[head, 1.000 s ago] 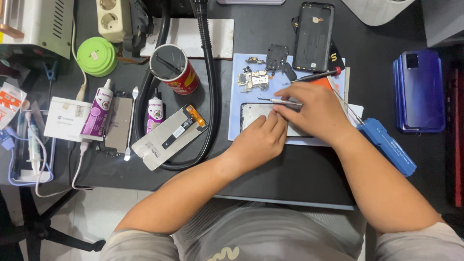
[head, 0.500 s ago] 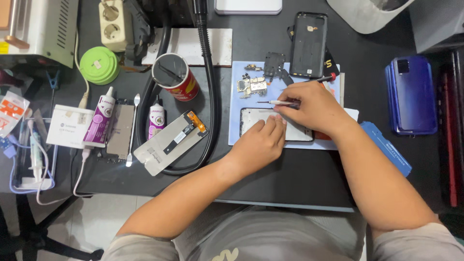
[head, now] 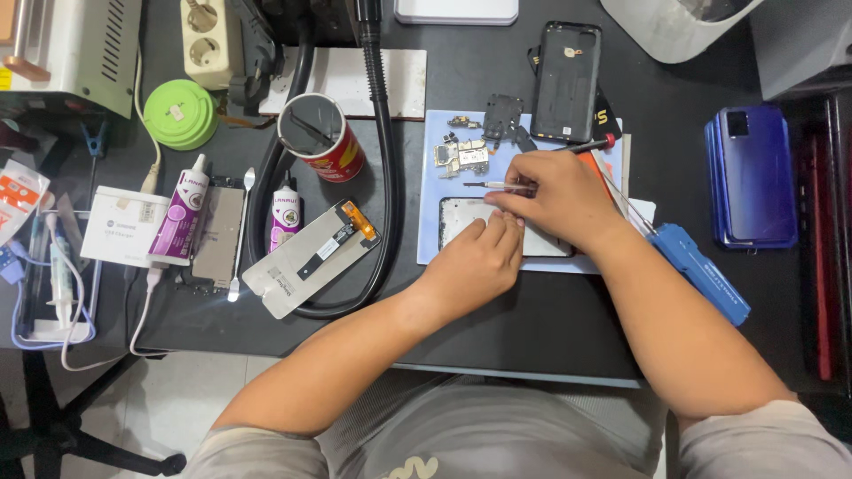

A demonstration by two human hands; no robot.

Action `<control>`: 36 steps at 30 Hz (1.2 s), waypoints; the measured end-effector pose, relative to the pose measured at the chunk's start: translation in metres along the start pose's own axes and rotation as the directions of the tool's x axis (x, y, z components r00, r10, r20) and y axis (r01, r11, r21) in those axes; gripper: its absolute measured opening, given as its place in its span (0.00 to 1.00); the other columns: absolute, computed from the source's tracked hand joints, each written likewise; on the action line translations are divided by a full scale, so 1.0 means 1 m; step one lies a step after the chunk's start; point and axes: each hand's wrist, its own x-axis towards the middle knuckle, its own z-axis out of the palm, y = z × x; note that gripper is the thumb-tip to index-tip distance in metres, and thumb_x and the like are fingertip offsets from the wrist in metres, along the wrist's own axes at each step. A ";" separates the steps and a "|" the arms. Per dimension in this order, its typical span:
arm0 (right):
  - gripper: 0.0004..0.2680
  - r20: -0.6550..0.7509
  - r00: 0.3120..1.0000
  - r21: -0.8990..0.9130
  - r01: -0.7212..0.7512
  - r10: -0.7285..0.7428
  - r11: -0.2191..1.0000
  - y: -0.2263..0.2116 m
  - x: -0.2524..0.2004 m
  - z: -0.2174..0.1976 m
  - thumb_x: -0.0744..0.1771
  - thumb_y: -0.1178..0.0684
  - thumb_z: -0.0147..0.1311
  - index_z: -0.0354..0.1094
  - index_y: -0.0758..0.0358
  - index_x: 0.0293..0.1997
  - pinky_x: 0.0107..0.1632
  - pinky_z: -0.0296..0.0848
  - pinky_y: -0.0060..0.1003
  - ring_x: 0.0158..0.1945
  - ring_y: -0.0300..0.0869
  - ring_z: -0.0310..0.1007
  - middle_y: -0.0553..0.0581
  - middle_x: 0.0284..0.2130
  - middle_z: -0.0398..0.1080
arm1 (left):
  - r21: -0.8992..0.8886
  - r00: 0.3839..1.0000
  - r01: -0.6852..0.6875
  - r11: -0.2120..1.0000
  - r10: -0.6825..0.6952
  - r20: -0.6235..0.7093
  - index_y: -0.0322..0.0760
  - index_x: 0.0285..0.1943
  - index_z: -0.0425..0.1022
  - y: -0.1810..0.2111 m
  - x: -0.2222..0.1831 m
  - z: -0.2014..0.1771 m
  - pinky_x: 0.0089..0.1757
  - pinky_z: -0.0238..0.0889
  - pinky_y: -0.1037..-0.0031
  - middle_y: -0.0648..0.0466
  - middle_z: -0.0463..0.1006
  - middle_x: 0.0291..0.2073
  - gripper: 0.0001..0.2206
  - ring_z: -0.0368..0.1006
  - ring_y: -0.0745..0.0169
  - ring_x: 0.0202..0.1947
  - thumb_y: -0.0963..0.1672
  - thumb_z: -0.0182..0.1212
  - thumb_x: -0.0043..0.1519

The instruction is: The person uses a small metal tool to scrape and clean the edges and surface of a disassembled smartphone frame. They rotate the frame to access different sides and continue scraping along the perimeter and inner areas.

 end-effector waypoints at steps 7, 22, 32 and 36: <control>0.12 0.015 0.996 -0.101 0.084 -0.083 0.991 0.008 -0.002 -0.015 0.61 0.47 0.68 0.74 0.64 0.37 0.36 0.74 0.40 0.32 0.49 0.78 0.59 0.29 0.76 | -0.011 0.999 0.004 1.000 -0.004 -0.032 0.21 0.54 0.77 0.001 -0.007 0.008 0.47 0.71 0.70 0.38 0.79 0.50 0.20 0.75 0.49 0.52 0.43 0.57 0.56; 0.07 0.028 0.984 -0.061 0.179 -0.178 0.982 0.004 -0.012 -0.010 0.65 0.50 0.61 0.75 0.61 0.39 0.39 0.72 0.40 0.37 0.48 0.75 0.54 0.33 0.73 | -0.299 0.992 0.128 0.946 -0.125 0.027 0.29 0.56 0.75 -0.004 -0.019 0.006 0.48 0.68 0.66 0.45 0.76 0.50 0.18 0.72 0.52 0.53 0.45 0.61 0.60; 0.07 0.066 0.981 -0.111 0.188 -0.182 0.976 0.005 -0.013 -0.010 0.66 0.48 0.59 0.75 0.59 0.40 0.39 0.72 0.44 0.38 0.50 0.76 0.52 0.37 0.74 | -0.689 0.964 0.265 0.675 -0.170 0.204 0.32 0.52 0.76 -0.062 -0.001 -0.193 0.52 0.64 0.58 0.46 0.76 0.53 0.16 0.71 0.46 0.54 0.43 0.68 0.58; 0.07 0.062 0.978 -0.095 0.203 -0.198 0.975 0.011 -0.013 -0.008 0.66 0.49 0.58 0.75 0.59 0.41 0.39 0.72 0.46 0.39 0.52 0.75 0.52 0.38 0.74 | -0.568 0.900 0.399 0.720 -0.188 0.394 0.32 0.52 0.76 -0.074 -0.028 -0.188 0.52 0.64 0.58 0.46 0.76 0.52 0.15 0.71 0.46 0.53 0.43 0.68 0.57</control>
